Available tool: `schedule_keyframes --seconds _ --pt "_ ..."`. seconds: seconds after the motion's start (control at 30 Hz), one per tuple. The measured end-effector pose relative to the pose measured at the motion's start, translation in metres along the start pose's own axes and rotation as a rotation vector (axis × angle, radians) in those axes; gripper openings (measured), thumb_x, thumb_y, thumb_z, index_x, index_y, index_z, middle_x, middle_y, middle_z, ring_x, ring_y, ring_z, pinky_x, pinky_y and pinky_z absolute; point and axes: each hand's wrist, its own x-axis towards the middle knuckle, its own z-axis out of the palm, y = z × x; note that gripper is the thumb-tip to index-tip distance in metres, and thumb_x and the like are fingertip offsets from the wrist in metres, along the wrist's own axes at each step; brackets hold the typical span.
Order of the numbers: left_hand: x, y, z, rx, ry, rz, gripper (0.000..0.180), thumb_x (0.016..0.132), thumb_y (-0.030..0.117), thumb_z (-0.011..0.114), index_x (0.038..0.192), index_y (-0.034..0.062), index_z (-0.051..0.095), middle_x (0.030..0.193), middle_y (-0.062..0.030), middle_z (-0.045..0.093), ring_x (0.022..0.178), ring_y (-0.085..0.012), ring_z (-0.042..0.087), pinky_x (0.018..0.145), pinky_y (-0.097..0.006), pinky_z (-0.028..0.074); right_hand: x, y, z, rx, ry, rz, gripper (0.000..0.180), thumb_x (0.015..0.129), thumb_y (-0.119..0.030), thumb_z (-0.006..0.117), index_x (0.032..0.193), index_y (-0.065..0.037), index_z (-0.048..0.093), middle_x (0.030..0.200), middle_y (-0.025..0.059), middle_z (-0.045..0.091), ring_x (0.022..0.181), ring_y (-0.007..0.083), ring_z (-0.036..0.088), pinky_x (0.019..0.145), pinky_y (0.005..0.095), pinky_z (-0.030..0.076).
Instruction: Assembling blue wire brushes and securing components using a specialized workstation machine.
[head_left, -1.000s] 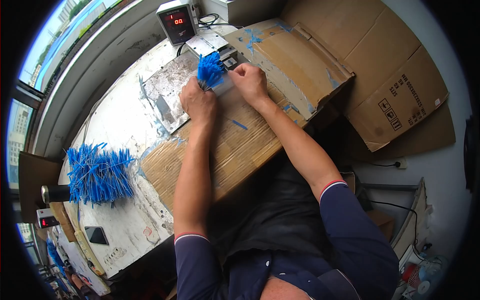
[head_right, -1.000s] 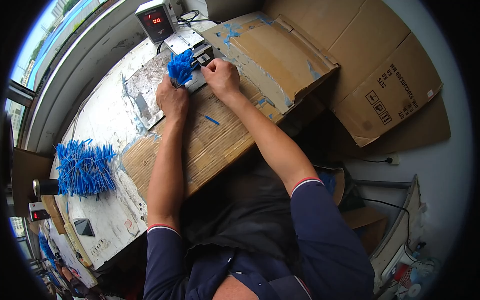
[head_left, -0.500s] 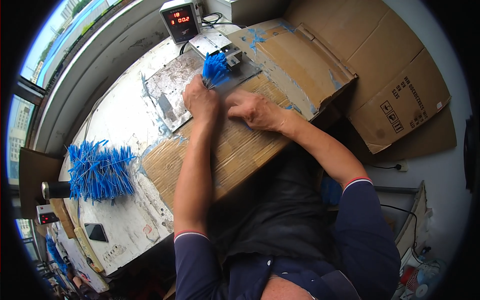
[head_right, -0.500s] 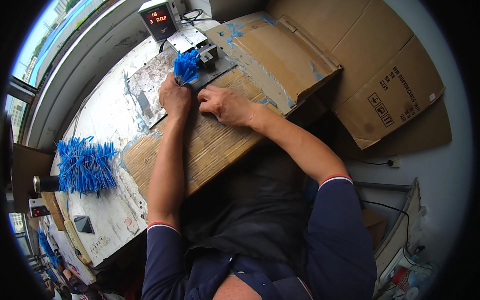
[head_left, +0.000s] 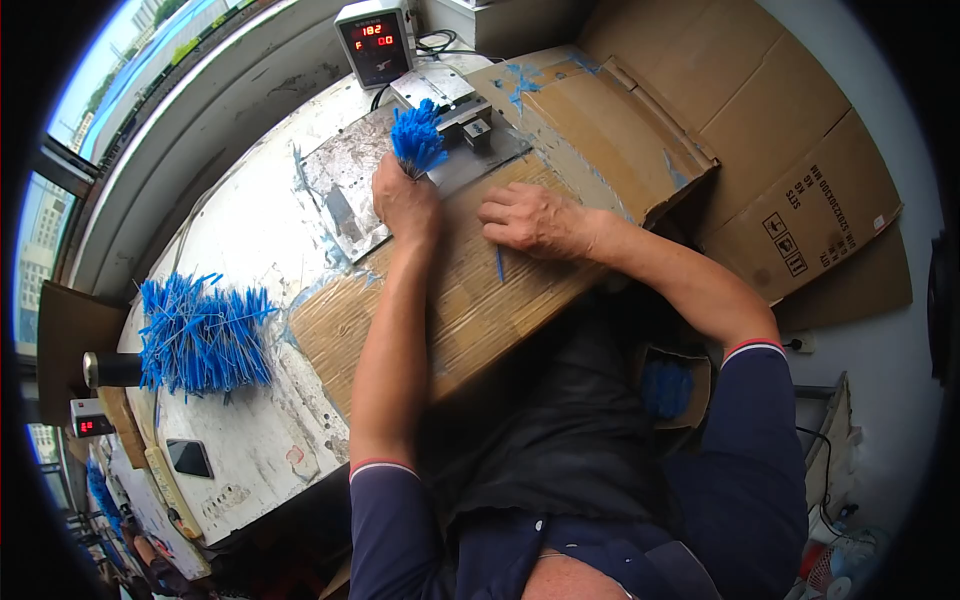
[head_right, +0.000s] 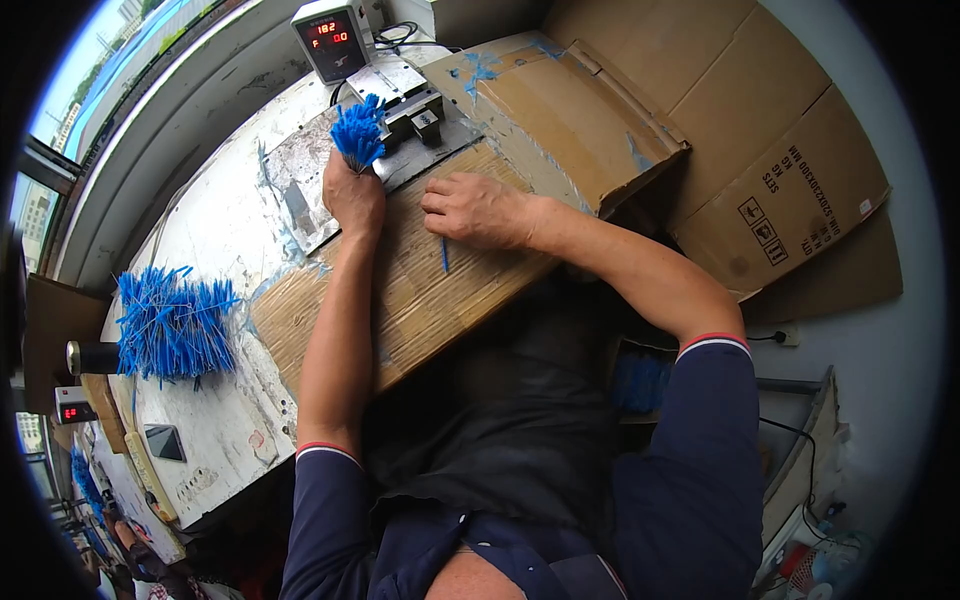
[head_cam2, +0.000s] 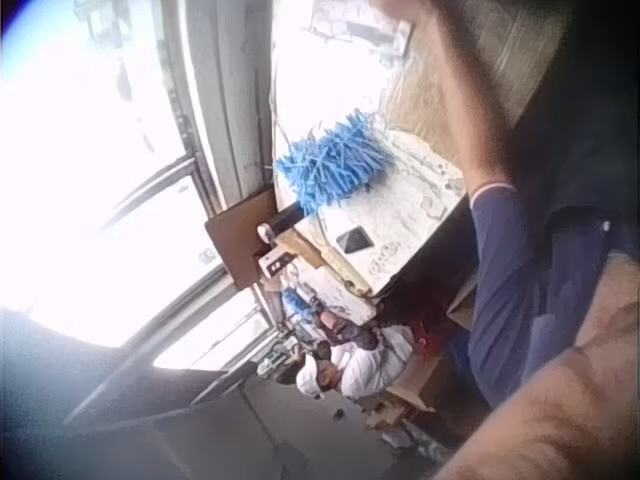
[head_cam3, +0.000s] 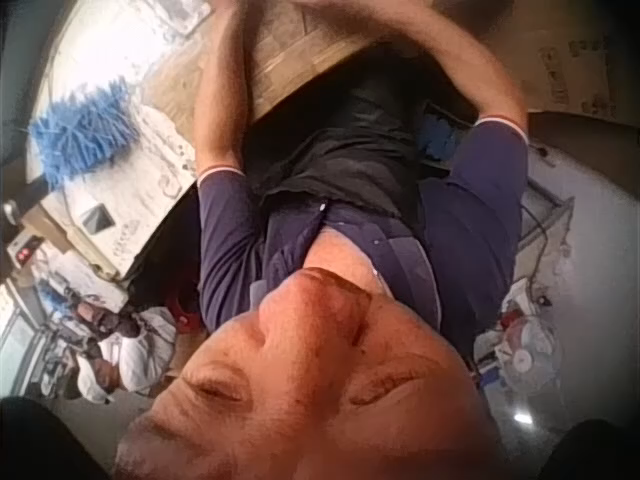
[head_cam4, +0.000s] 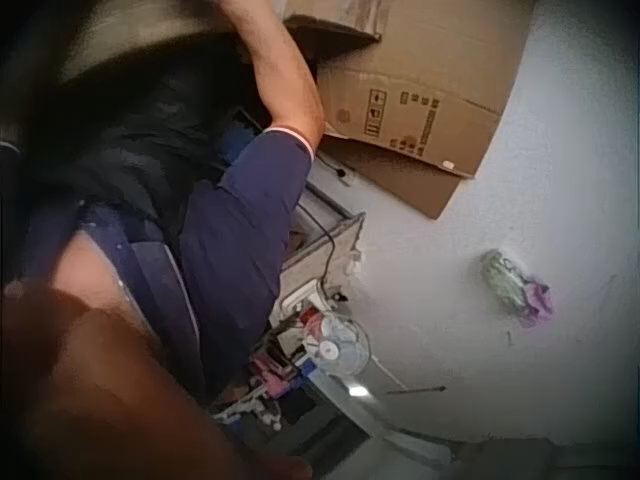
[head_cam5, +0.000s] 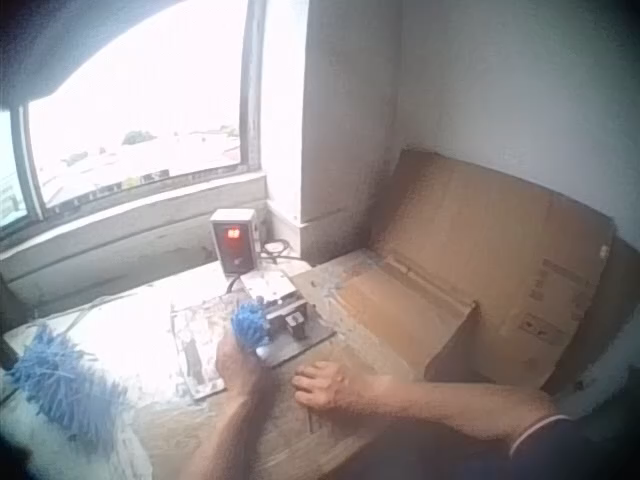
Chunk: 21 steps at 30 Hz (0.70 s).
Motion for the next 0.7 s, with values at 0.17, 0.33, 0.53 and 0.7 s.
schedule_keyframes --seconds 0.17,0.33,0.53,0.7 --pt "0.001 -0.002 0.000 -0.203 0.121 -0.019 0.013 0.087 0.004 0.063 0.100 0.0059 0.065 0.087 -0.0191 0.067 0.085 -0.0413 0.064 0.076 -0.051 0.048 0.000 0.002 -0.002 -0.065 -0.107 -0.039 0.009 0.082 -0.016 0.059 0.081 -0.008 0.059 0.088 0.0052 0.059 0.095 0.0225 0.060 0.081 0.0340 0.052" --pt "0.000 -0.001 0.002 -0.315 0.240 -0.049 0.016 0.094 0.017 0.070 0.105 0.0052 0.068 0.085 -0.0171 0.072 0.076 -0.0304 0.069 0.072 -0.040 0.052 -0.006 0.000 -0.002 0.013 -0.078 0.004 0.010 0.081 -0.017 0.060 0.081 -0.007 0.059 0.086 0.0060 0.059 0.089 0.0229 0.061 0.079 0.0339 0.052" --pt "0.002 -0.013 0.001 -0.319 0.289 -0.050 0.013 0.095 0.014 0.072 0.102 0.0038 0.070 0.081 -0.0108 0.072 0.072 -0.0194 0.066 0.069 -0.036 0.050 -0.002 0.000 -0.001 0.001 -0.104 0.008 0.009 0.082 -0.016 0.061 0.081 -0.007 0.059 0.085 0.0061 0.059 0.088 0.0239 0.062 0.076 0.0357 0.053" --pt "0.003 -0.007 0.003 -0.386 0.266 -0.181 0.012 0.093 0.013 0.071 0.100 0.0034 0.069 0.084 -0.0163 0.071 0.075 -0.0277 0.067 0.071 -0.039 0.051 -0.005 0.009 0.014 0.158 0.126 0.390 0.010 0.084 -0.014 0.063 0.080 -0.006 0.059 0.083 0.0107 0.061 0.085 0.0299 0.063 0.076 0.0403 0.053"
